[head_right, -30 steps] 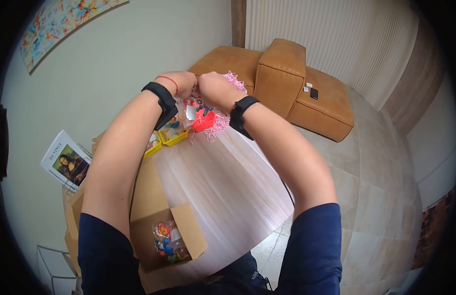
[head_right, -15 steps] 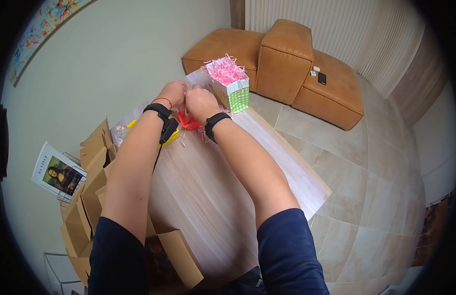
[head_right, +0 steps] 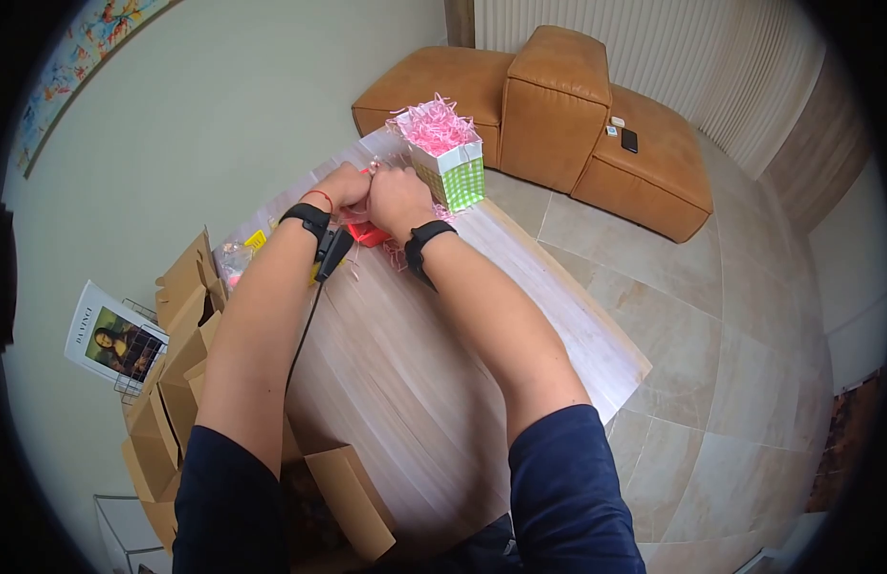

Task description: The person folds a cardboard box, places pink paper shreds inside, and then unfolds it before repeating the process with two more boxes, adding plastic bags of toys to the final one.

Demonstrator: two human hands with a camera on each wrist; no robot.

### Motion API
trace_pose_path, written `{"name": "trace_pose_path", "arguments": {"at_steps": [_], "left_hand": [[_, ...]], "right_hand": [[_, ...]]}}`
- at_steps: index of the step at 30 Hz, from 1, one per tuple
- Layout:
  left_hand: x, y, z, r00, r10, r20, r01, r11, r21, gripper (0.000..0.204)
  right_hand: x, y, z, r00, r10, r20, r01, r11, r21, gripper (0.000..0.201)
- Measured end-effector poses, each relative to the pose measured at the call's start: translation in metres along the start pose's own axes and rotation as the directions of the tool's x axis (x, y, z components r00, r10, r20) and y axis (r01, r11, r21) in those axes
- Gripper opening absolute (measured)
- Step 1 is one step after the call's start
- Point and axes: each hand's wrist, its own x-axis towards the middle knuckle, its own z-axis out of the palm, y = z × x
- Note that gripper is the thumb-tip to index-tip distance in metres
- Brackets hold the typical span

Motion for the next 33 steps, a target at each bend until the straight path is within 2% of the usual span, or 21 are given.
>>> {"name": "trace_pose_path", "arguments": {"at_steps": [1, 2, 5, 7, 8, 10, 11, 13, 14, 16, 19, 23, 25, 26, 27, 28, 29, 30, 31, 32, 33], "left_hand": [[0.007, -0.004, 0.0, 0.999, 0.02, 0.04, -0.018, 0.999, -0.043, 0.054], [-0.008, 0.005, -0.012, 0.997, 0.035, 0.073, -0.035, 0.999, -0.003, 0.055], [-0.04, 0.024, -0.039, 0.989, 0.041, 0.142, -0.052, 0.995, 0.079, 0.054], [-0.05, 0.027, -0.043, 0.988, -0.004, 0.156, -0.008, 0.997, 0.079, 0.049], [-0.053, 0.028, -0.045, 0.989, 0.053, 0.136, -0.077, 0.981, 0.179, 0.046], [-0.056, 0.028, -0.047, 0.978, 0.169, 0.119, -0.201, 0.907, 0.371, 0.04], [-0.053, 0.025, -0.046, 0.976, 0.169, 0.139, -0.215, 0.864, 0.455, 0.035], [-0.04, 0.018, -0.04, 0.97, 0.166, 0.181, -0.242, 0.759, 0.605, 0.025], [-0.033, 0.012, -0.035, 0.978, 0.119, 0.171, -0.194, 0.817, 0.542, 0.022], [-0.022, 0.005, -0.025, 0.986, 0.025, 0.166, -0.091, 0.909, 0.406, 0.019], [-0.017, -0.002, -0.006, 0.987, 0.052, 0.155, -0.089, 0.965, 0.247, 0.021], [-0.046, 0.011, -0.01, 0.962, 0.228, 0.146, -0.27, 0.861, 0.431, 0.022], [-0.045, 0.011, -0.01, 0.94, 0.274, 0.203, -0.34, 0.772, 0.537, 0.021], [-0.036, 0.005, -0.005, 0.967, 0.137, 0.215, -0.196, 0.939, 0.282, 0.022], [-0.028, 0.0, -0.003, 0.965, 0.007, 0.263, -0.009, 1.0, 0.008, 0.023], [-0.031, 0.002, -0.007, 0.934, -0.102, 0.342, 0.196, 0.947, -0.253, 0.024], [-0.034, 0.005, -0.01, 0.971, -0.02, 0.237, 0.039, 0.996, -0.077, 0.023], [-0.038, 0.007, -0.015, 0.986, 0.081, 0.145, -0.098, 0.988, 0.117, 0.022], [-0.046, 0.009, -0.022, 0.978, 0.195, 0.072, -0.207, 0.925, 0.318, 0.021], [-0.055, 0.009, -0.033, 0.967, 0.249, 0.054, -0.255, 0.928, 0.272, 0.019], [-0.065, 0.007, -0.043, 0.953, 0.302, 0.035, -0.302, 0.926, 0.225, 0.017]], "right_hand": [[0.0, 0.0, -0.004, 0.999, 0.033, -0.029, -0.031, 0.998, 0.058, 0.036], [0.0, 0.001, -0.005, 0.996, 0.068, -0.059, -0.06, 0.991, 0.117, 0.041], [0.003, 0.014, 0.005, 0.987, -0.018, -0.16, 0.041, 0.989, 0.143, 0.047], [0.006, 0.024, 0.012, 0.987, -0.084, -0.134, 0.104, 0.984, 0.147, 0.048], [0.008, 0.027, 0.016, 0.986, -0.118, -0.119, 0.136, 0.979, 0.152, 0.048], [0.015, 0.031, 0.02, 0.987, -0.157, 0.027, 0.154, 0.982, 0.107, 0.045], [0.017, 0.031, 0.021, 0.98, -0.172, 0.102, 0.164, 0.983, 0.083, 0.044], [0.001, 0.023, 0.01, 0.985, -0.172, 0.035, 0.171, 0.985, 0.015, 0.038], [-0.006, 0.018, 0.001, 0.985, -0.172, 0.0, 0.172, 0.985, -0.021, 0.035], [-0.008, 0.016, -0.005, 0.989, -0.141, 0.051, 0.142, 0.99, -0.012, 0.034], [-0.003, 0.023, 0.001, 0.982, -0.16, 0.103, 0.165, 0.985, -0.044, 0.028], [-0.005, 0.019, 0.0, 0.977, -0.123, 0.175, 0.148, 0.98, -0.133, 0.022], [-0.005, 0.021, 0.002, 0.99, -0.09, 0.111, 0.1, 0.991, -0.087, 0.02], [-0.005, 0.023, 0.004, 0.994, -0.072, 0.078, 0.077, 0.995, -0.063, 0.019], [-0.005, 0.024, 0.005, 0.994, -0.063, 0.086, 0.069, 0.996, -0.063, 0.019], [-0.006, 0.026, 0.006, 0.994, -0.055, 0.093, 0.061, 0.996, -0.062, 0.02], [-0.006, 0.025, 0.006, 0.994, -0.05, 0.098, 0.056, 0.997, -0.062, 0.021], [-0.008, 0.026, 0.006, 0.996, -0.061, 0.068, 0.064, 0.997, -0.051, 0.024], [-0.017, 0.022, 0.001, 0.996, -0.074, 0.04, 0.075, 0.996, -0.041, 0.028], [-0.025, 0.017, -0.003, 0.996, -0.089, 0.013, 0.089, 0.996, -0.032, 0.032], [-0.033, 0.012, -0.008, 0.998, -0.036, 0.051, 0.038, 0.999, -0.033, 0.042]]}}
